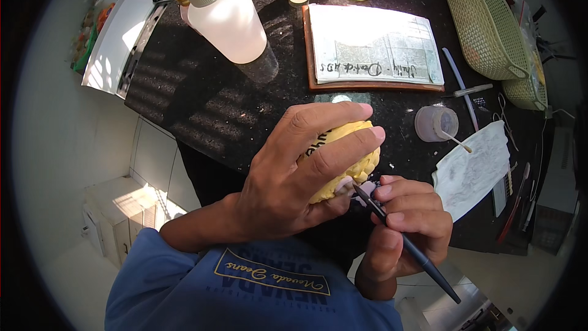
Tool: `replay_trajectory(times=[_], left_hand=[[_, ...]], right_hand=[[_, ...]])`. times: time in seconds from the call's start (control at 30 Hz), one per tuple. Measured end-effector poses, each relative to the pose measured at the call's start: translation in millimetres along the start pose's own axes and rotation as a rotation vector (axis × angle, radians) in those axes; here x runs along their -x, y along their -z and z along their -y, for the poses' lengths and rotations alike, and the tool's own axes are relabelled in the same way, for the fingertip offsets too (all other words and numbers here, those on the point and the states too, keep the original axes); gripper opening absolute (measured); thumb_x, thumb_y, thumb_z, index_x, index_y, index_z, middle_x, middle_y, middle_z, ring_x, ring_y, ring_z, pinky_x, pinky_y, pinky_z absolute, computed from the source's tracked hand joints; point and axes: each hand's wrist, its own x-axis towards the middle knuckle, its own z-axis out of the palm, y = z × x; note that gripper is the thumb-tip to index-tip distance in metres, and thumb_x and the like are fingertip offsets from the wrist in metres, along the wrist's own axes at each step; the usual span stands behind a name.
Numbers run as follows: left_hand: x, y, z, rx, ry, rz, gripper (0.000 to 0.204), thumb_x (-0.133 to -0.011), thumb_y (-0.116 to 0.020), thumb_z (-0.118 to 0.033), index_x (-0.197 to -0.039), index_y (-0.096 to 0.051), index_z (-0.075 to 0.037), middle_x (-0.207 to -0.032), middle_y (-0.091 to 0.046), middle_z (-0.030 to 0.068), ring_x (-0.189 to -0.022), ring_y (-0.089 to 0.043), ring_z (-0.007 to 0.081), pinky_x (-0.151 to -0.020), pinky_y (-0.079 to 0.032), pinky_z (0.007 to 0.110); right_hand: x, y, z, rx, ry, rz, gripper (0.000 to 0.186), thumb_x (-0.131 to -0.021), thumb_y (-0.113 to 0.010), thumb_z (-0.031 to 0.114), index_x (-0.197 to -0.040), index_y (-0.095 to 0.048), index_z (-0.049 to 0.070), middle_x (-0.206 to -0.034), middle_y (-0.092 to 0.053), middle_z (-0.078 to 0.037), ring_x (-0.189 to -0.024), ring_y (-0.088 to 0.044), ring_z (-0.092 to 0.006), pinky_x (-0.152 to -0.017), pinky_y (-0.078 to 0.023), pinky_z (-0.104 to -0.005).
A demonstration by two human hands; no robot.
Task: Applying and sculpting pink dental modeling wax to a yellow dental arch plaster cast to construct a prosthetic gingival matrix.
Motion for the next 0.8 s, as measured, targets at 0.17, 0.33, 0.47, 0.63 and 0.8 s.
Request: replay_trajectory(times=[0.17,0.33,0.47,0.63,0.8], left_hand=[[1.0,0.3,0.0,0.001,0.008,0.010,0.037,-0.090,-0.062,-0.021,-0.120,-0.053,-0.001,-0.117,-0.057,0.0262,-0.100,-0.061,0.0311,-0.080,-0.053,0.036],[0.6,0.6,-0.6,0.012,0.016,0.011,0.038,-0.090,-0.062,-0.022,-0.121,-0.053,-0.001,-0.117,-0.057,0.0261,-0.100,-0.061,0.0308,-0.080,-0.053,0.036],[0.7,1.0,-0.1,0.004,0.013,0.021,0.039,-0.090,-0.062,-0.024,-0.121,-0.053,-0.001,-0.118,-0.056,0.0262,-0.100,-0.061,0.0307,-0.080,-0.053,0.036],[1.2,0.1,-0.4,0.002,0.016,0.020,0.040,-0.091,-0.062,-0.026,-0.121,-0.054,-0.001,-0.118,-0.056,0.0263,-0.100,-0.061,0.0308,-0.080,-0.053,0.036],[0.8,0.5,-0.6,0.006,0.027,0.027,0.041,-0.091,-0.062,-0.027,-0.120,-0.054,-0.001,-0.117,-0.056,0.0262,-0.101,-0.061,0.0307,-0.080,-0.053,0.036]], right_hand=[[0.7,0.4,-1.7,-0.012,0.013,-0.015,0.016,-0.075,-0.067,0.004,-0.088,-0.059,0.002,-0.079,-0.063,-0.012,-0.078,-0.066,-0.0262,-0.075,-0.058,-0.0417],[-0.3,0.3,-1.5,0.013,0.009,0.007,0.016,-0.074,-0.067,0.003,-0.088,-0.059,0.002,-0.078,-0.064,-0.012,-0.077,-0.066,-0.0264,-0.075,-0.058,-0.0418],[0.0,0.1,-1.0,-0.011,-0.001,-0.004,0.015,-0.074,-0.066,0.003,-0.087,-0.059,0.001,-0.078,-0.064,-0.012,-0.078,-0.066,-0.0264,-0.075,-0.058,-0.0414],[-0.9,-0.7,-1.5,0.007,-0.002,-0.014,0.015,-0.073,-0.067,0.003,-0.086,-0.059,0.001,-0.077,-0.064,-0.012,-0.076,-0.067,-0.0264,-0.074,-0.058,-0.0406],[-0.5,1.2,-0.8,0.015,0.016,0.017,0.016,-0.073,-0.067,0.003,-0.087,-0.059,0.002,-0.078,-0.064,-0.012,-0.076,-0.067,-0.0262,-0.074,-0.058,-0.0404]])
